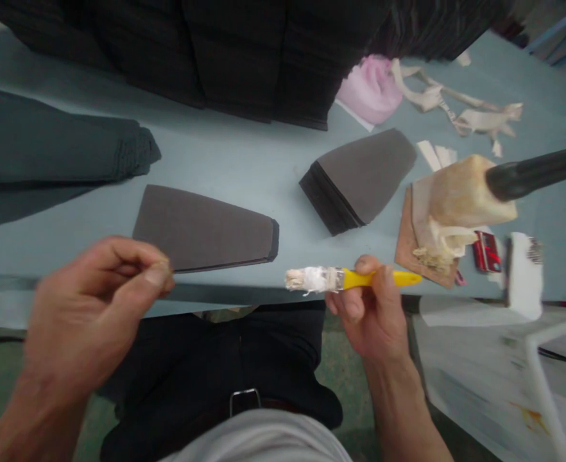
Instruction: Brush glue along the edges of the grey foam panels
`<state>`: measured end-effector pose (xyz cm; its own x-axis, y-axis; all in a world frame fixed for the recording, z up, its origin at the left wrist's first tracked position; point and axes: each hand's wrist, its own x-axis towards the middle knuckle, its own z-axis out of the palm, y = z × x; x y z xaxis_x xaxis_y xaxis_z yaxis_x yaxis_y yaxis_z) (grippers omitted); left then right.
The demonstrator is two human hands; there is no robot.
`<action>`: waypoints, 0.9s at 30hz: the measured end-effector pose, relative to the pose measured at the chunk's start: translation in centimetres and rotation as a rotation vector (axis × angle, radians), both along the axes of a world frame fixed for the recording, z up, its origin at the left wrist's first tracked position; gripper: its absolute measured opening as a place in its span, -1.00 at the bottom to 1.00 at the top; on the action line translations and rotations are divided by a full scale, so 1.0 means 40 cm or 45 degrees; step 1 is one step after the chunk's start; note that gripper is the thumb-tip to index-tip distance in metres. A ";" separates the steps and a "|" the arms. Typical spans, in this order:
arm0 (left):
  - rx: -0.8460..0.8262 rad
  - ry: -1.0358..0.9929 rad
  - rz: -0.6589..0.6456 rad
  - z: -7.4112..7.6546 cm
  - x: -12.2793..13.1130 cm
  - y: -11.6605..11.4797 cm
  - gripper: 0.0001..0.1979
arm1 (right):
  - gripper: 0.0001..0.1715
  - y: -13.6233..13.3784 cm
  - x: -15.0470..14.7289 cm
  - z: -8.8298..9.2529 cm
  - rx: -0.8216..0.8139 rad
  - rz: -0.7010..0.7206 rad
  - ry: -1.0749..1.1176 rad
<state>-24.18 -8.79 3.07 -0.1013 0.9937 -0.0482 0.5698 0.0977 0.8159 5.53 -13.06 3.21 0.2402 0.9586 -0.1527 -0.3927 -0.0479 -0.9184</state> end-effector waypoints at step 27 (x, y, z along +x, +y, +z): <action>0.235 -0.172 -0.411 0.035 0.201 -0.019 -0.87 | -0.56 0.018 -0.065 -0.051 -0.424 -0.051 0.683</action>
<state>-16.13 -9.56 4.46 0.2127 0.9666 0.1430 0.4337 -0.2245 0.8727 2.94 -12.35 1.16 0.0824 0.8310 -0.5502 -0.8019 -0.2725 -0.5317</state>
